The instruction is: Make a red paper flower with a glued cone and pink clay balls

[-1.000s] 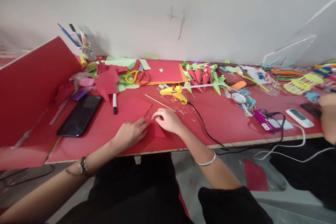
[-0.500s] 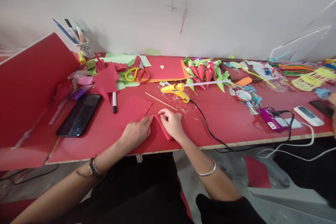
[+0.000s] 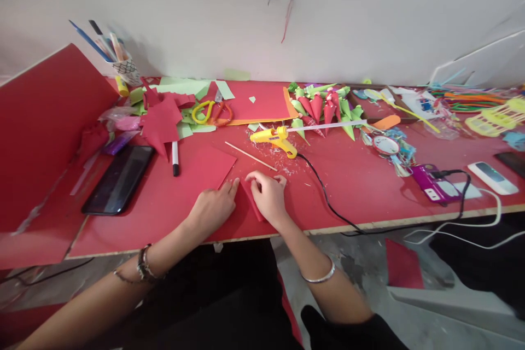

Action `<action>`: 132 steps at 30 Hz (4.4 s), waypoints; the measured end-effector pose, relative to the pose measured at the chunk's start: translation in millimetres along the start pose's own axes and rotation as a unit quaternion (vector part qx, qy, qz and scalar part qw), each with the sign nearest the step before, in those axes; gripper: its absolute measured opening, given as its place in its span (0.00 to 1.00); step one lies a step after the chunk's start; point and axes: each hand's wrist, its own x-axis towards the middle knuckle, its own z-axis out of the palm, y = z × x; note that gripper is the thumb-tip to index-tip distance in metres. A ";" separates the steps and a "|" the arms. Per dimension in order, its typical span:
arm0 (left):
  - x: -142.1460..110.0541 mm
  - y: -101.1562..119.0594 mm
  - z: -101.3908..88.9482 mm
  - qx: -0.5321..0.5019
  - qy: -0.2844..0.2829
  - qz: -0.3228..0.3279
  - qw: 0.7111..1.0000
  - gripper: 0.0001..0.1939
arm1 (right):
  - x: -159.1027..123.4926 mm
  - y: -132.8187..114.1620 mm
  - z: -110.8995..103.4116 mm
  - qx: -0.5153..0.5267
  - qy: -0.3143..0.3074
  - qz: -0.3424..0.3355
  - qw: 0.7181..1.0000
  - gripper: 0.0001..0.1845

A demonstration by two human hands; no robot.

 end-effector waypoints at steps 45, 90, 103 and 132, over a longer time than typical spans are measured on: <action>-1.4 9.6 -3.2 0.046 -0.012 -0.022 0.999 0.26 | -38.8 21.9 -36.5 0.065 -0.093 0.044 0.993 0.17; -10.8 -6.2 4.6 -0.064 0.031 0.000 0.997 0.19 | 231.9 -111.9 71.5 0.118 -0.059 -0.079 0.988 0.17; -21.1 -61.0 -8.7 -0.353 0.206 -0.080 0.909 0.17 | 80.0 -66.4 -38.7 -0.008 -0.289 -0.281 0.915 0.25; -48.6 -71.8 -6.6 -0.439 0.174 -0.114 0.874 0.21 | -8.8 -32.0 -16.0 -0.030 -0.205 -0.165 0.964 0.38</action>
